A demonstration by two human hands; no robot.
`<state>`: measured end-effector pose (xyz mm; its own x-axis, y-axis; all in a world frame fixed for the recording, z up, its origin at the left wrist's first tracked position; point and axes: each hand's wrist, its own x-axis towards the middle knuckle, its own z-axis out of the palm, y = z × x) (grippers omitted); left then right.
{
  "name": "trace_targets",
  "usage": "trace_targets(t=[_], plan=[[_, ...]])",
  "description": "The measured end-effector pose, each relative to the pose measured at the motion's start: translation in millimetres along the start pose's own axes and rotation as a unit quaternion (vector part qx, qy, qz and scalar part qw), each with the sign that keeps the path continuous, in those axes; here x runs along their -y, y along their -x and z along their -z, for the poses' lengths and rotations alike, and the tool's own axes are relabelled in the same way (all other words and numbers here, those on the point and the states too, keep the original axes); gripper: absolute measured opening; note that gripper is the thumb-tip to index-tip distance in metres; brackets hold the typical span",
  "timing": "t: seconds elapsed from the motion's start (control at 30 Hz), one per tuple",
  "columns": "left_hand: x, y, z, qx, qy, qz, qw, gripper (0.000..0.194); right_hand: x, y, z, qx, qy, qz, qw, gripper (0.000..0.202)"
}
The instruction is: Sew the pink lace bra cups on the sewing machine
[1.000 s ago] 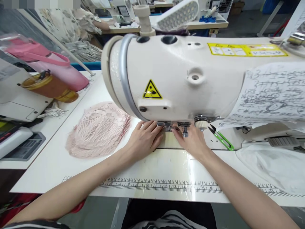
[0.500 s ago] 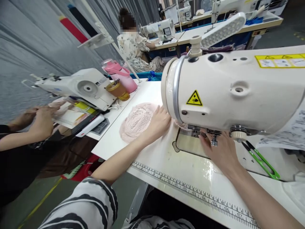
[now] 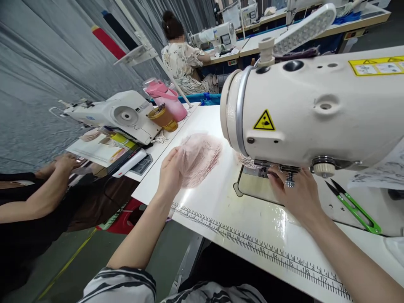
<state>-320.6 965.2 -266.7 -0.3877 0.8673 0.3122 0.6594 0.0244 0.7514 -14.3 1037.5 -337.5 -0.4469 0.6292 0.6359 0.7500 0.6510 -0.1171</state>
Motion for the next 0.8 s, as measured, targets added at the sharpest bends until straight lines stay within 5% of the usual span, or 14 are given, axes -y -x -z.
trace_targets(t=[0.1, 0.2, 0.27, 0.33, 0.5, 0.7, 0.8], plan=[[-25, 20, -10.7, 0.213, 0.068, -0.053, 0.973, 0.030, 1, 0, 0, 0.021, -0.043, -0.046, 0.998, 0.034], [-48, 43, -31.5, 0.423, 0.064, -0.162, 0.890, 0.030, 2, -2, 2, 0.035, -0.051, -0.075, 0.995, 0.030], [-57, 54, -45.8, 0.418, 0.019, -0.243, 0.875, 0.025, 2, -4, 4, 0.020, -0.050, -0.053, 0.997, 0.026], [-59, 59, -57.6, 0.353, -0.055, -0.302, 0.884, 0.024, 3, -6, 6, 0.012, -0.066, -0.003, 0.998, 0.025], [-52, 55, -73.5, 0.292, -0.170, -0.368, 0.866, 0.032, 2, -7, 9, 0.057, -0.102, 0.104, 0.988, 0.040], [-48, 46, -83.5, 0.228, -0.246, -0.420, 0.843, 0.036, 3, -6, 9, 0.052, -0.096, 0.100, 0.989, 0.038], [-45, 41, -89.0, 0.247, -0.272, -0.438, 0.821, 0.045, 4, -5, 10, 0.068, -0.084, 0.091, 0.990, 0.038]])
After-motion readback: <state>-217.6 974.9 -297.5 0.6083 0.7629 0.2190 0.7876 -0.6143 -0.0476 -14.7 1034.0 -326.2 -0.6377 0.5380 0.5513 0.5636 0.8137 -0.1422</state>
